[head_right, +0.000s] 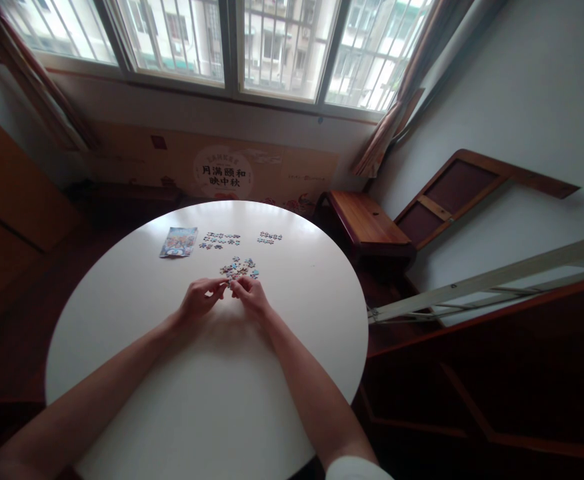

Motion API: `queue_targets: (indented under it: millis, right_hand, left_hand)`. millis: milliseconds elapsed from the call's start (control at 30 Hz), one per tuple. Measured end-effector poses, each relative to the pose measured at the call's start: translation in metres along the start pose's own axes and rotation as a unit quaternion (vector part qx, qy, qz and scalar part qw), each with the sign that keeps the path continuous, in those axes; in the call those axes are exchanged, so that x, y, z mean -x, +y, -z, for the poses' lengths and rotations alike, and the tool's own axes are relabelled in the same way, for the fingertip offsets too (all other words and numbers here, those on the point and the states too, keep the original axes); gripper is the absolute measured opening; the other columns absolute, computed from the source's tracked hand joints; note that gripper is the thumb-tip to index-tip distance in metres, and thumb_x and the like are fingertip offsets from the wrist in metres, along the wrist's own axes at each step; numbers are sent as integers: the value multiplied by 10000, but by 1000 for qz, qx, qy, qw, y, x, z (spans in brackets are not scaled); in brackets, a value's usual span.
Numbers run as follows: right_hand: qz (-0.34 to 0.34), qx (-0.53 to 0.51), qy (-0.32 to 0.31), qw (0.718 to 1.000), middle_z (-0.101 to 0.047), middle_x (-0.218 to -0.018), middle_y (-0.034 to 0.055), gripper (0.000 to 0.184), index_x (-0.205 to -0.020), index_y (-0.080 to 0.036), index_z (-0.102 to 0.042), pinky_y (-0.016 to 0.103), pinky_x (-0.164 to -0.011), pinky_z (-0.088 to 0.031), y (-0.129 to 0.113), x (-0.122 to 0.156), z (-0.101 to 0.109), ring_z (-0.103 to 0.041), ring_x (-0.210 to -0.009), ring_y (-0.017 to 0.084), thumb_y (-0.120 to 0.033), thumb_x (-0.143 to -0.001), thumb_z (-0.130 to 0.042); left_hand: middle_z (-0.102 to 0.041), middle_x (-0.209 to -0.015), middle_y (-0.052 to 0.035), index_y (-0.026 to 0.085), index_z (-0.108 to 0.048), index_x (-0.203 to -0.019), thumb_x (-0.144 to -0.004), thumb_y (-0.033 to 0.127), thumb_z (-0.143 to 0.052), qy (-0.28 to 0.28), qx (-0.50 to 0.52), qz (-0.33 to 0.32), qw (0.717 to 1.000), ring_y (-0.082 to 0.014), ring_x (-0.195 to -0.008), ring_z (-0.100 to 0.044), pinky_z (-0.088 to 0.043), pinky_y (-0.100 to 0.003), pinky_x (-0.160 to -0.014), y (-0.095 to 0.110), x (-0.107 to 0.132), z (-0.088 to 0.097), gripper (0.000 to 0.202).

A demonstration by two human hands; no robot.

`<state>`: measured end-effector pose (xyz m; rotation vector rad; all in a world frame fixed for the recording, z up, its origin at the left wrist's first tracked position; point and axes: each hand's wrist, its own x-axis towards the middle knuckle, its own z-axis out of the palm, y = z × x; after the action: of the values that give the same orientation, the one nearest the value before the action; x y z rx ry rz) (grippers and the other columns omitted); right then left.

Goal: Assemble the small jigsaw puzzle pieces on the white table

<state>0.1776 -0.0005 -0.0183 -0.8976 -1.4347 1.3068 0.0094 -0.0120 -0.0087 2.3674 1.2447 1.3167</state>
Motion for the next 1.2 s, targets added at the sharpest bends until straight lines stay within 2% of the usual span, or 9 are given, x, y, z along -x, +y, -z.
queue_targets:
  millis: [367, 933, 1200]
  right_hand:
    - [-5, -2, -1, 1000, -564, -563, -12, 362, -680, -171, -570, 226, -535, -406, 1, 0, 0, -505, -525, 99, -523, -757, -600]
    - [2, -19, -9, 1000, -557, -561, -18, 314, -681, -165, -574, 218, -527, -388, 2, 0, 0, -497, -517, 92, -461, -779, -605]
    - [11, 11, -16, 1000, -559, -563, -15, 301, -688, -160, -574, 214, -512, -374, 1, 0, 0, -484, -510, 90, -443, -783, -606]
  left_hand:
    - [-678, -600, -2, 188, -692, -969, -864, 270, -547, 1, -8, 2, 1000, -108, -531, -606, -465, -217, -579, -4, 2, -2, 197]
    - [-661, -571, 15, 188, -686, -969, -863, 261, -559, 2, -1, 3, 1000, -110, -524, -609, -468, -217, -596, -1, 1, 0, 181]
    - [-664, -578, 17, 185, -692, -963, -864, 281, -558, 2, -7, 18, 1000, -98, -523, -600, -459, -209, -608, -3, 2, -2, 192]
